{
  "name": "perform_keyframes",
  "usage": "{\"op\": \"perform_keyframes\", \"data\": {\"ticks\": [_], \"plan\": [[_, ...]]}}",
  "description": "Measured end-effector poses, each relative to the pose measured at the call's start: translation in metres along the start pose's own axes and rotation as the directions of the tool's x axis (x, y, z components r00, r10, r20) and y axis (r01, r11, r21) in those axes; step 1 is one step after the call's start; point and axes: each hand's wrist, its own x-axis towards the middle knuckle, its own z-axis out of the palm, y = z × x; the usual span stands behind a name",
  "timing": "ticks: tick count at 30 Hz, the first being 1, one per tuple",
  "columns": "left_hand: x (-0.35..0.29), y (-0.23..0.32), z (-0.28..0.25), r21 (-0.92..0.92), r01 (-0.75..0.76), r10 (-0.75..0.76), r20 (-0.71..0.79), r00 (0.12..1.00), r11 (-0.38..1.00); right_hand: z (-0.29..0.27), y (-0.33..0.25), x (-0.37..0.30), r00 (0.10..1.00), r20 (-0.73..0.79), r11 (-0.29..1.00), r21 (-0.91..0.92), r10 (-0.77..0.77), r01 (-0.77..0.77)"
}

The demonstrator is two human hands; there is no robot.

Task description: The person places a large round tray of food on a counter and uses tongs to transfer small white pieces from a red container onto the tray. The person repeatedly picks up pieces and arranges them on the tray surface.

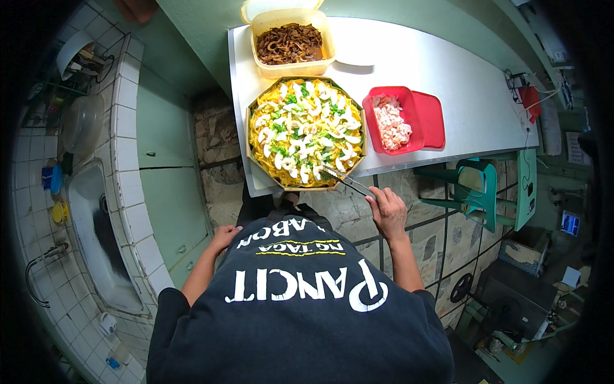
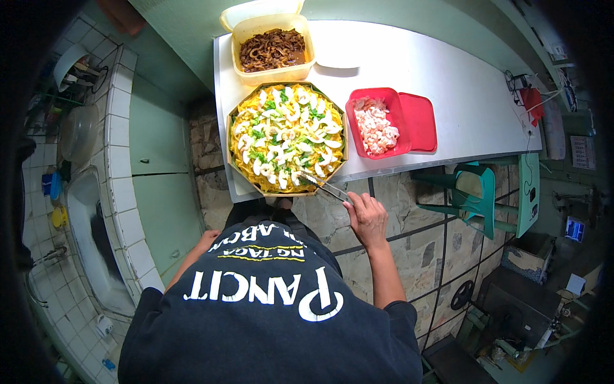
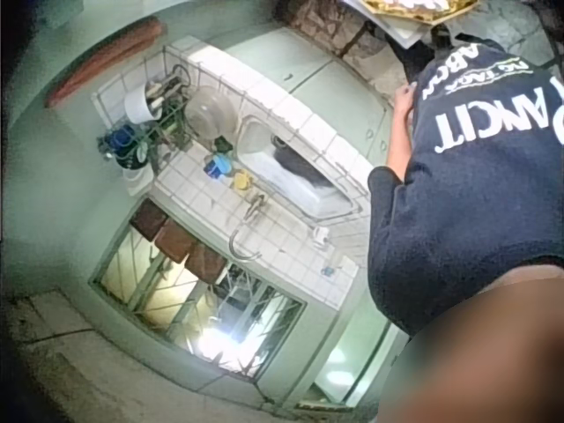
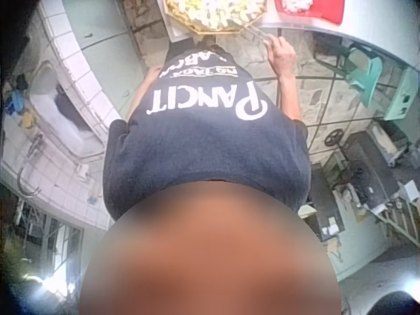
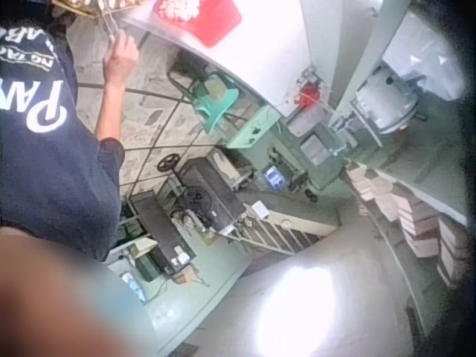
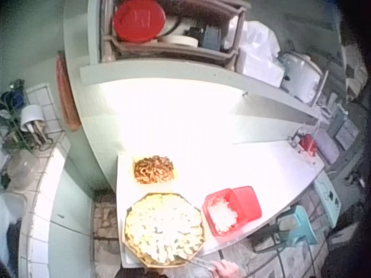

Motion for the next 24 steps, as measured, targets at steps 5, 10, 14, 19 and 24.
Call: {"op": "perform_keyframes", "data": {"ticks": [5, 10, 14, 19, 24], "plan": [[-0.005, 0.003, 0.000, -0.046, 0.093, -0.095, -0.042, 0.995, 0.995, 0.001, 0.003, 0.002, 0.996, -0.056, 0.996, 0.060, 0.062, -0.059], [-0.004, 0.004, -0.001, -0.079, 0.106, -0.108, -0.021, 0.994, 0.991, -0.002, 0.007, 0.007, 0.989, -0.086, 0.993, 0.008, 0.117, -0.117], [-0.004, 0.005, 0.000, -0.083, 0.107, -0.109, -0.021, 0.994, 0.991, -0.006, 0.000, -0.004, 0.999, -0.038, 0.999, -0.007, 0.036, -0.036], [-0.003, 0.004, 0.000, -0.064, 0.112, -0.114, -0.031, 0.993, 0.992, 0.002, -0.011, -0.010, 1.000, 0.004, 1.000, -0.029, -0.001, 0.001], [-0.004, 0.007, -0.001, -0.038, 0.102, -0.103, -0.027, 0.994, 0.994, 0.003, -0.014, -0.011, 0.997, -0.006, 0.995, 0.061, 0.079, -0.078]]}}
